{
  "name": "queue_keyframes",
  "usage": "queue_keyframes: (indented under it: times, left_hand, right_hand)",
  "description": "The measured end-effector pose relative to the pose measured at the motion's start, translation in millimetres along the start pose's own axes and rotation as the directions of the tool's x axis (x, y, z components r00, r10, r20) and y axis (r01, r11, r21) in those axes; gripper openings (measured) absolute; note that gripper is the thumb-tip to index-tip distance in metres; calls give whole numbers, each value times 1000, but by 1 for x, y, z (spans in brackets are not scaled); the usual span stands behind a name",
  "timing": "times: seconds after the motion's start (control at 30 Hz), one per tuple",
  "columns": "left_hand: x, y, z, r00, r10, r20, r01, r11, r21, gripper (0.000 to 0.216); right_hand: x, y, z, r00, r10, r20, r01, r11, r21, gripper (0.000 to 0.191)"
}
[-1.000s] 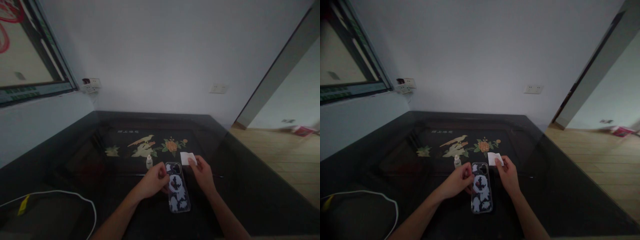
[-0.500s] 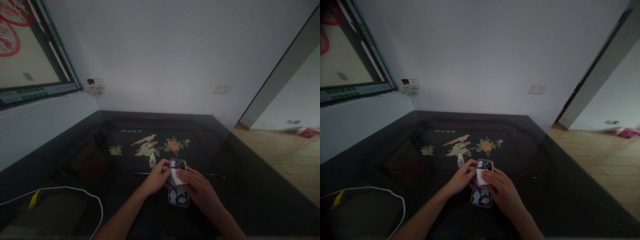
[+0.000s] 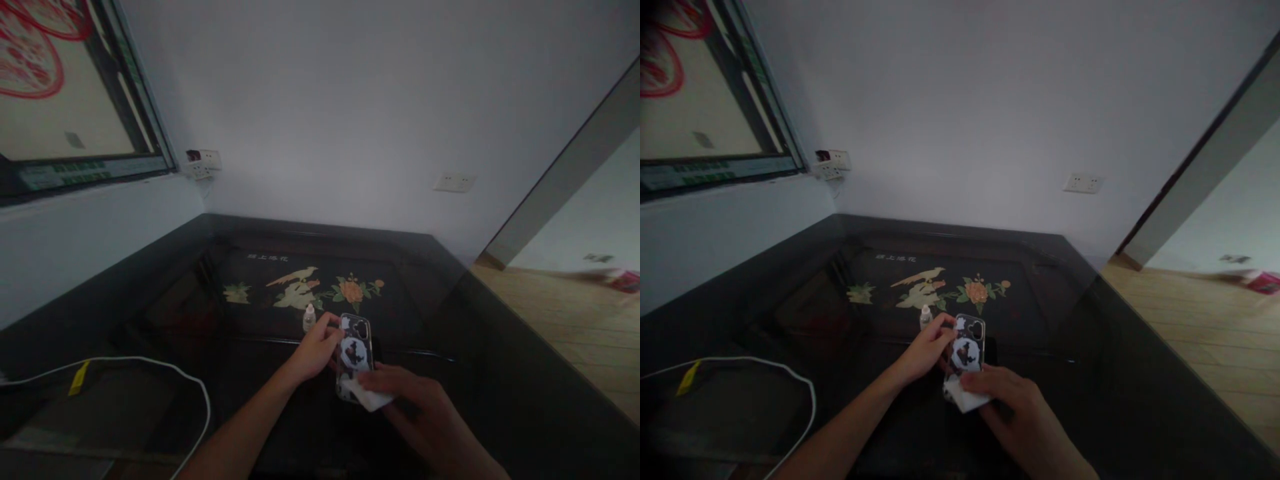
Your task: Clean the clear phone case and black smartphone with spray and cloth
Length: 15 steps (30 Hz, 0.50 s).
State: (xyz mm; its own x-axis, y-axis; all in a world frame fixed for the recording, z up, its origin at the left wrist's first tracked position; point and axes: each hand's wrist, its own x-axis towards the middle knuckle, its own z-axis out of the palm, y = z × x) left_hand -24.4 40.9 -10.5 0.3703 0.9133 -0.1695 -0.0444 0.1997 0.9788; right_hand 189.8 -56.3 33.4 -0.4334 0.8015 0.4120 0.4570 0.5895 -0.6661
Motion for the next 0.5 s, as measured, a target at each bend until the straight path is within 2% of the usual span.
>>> queue_keyframes:
  times: [0.07, 0.13, 0.23, 0.33, 0.5]
  left_hand:
    - [-1, 1, 0, 1000, 11, -1, -11, 1000, 9, 36]
    - [-1, 1, 0, 1000, 3, 12, -3, 1000, 6, 38]
    - [-1, 2, -1, 999, -10, 36, 10, 1000, 12, 40]
    - [-2, 3, -2, 999, 8, 47, -9, 999, 32, 40]
    - [-4, 6, -5, 1000, 24, 5, -24, 999, 32, 41]
  right_hand:
    - [14, 5, -7, 988, 86, -131, -85, 996, 10, 29]
    - [29, 12, -11, 951, 145, -272, -151, 988, -1, 25]
    - [48, 27, -7, 916, 153, -371, -181, 982, -42, 26]
    - [56, 38, 3, 933, 113, -343, -152, 984, -90, 31]
    - [41, 32, 18, 986, 6, -169, -32, 988, -154, 40]
